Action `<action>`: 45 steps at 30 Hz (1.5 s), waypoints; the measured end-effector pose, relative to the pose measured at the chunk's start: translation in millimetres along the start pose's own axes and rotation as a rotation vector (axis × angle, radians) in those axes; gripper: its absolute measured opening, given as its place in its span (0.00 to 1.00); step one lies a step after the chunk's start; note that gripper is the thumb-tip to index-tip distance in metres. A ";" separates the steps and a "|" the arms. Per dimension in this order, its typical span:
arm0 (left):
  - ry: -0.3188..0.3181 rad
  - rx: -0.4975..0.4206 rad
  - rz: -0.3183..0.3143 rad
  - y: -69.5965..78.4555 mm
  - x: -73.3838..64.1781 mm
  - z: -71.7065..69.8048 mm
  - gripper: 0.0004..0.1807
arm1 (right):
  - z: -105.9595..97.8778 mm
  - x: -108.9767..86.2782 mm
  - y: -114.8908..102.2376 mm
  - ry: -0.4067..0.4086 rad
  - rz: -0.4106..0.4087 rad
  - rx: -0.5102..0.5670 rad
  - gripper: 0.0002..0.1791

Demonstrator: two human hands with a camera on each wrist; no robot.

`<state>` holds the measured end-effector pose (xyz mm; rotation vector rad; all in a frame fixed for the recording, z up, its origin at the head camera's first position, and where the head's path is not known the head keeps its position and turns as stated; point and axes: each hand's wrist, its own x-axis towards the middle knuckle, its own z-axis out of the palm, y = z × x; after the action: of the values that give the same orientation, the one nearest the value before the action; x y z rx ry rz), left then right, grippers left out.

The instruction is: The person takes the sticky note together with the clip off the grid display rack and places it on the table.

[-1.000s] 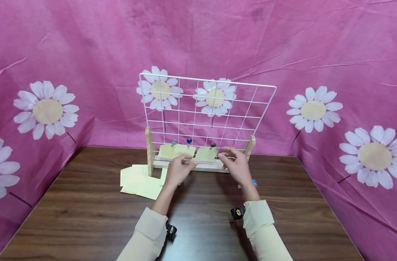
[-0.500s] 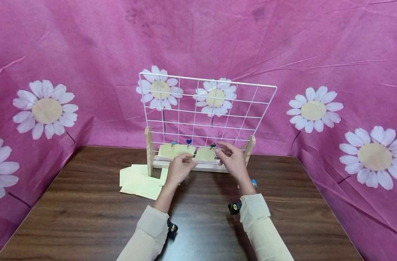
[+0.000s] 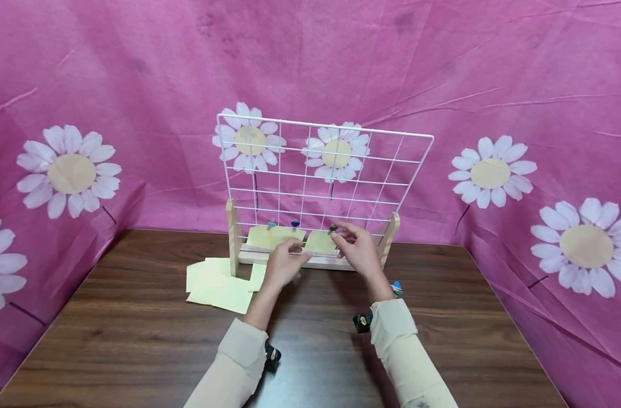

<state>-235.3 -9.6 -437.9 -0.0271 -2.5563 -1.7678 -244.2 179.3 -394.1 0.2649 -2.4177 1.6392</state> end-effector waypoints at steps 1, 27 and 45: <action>-0.003 -0.002 -0.002 0.5 0.2 0.2 0.21 | 0.6 0.4 0.4 0.002 -0.002 0.010 0.18; 0.037 -0.009 0.031 5.3 4.0 7.0 0.09 | 6.7 -0.7 -23.5 0.041 0.025 0.033 0.12; 0.044 0.001 0.047 7.8 0.4 2.6 0.05 | 13.4 4.3 2.1 0.196 -0.041 0.081 0.10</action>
<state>-235.5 -4.4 -431.6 -0.0475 -2.5051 -1.7305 -249.8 167.5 -399.7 0.1567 -2.1921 1.6639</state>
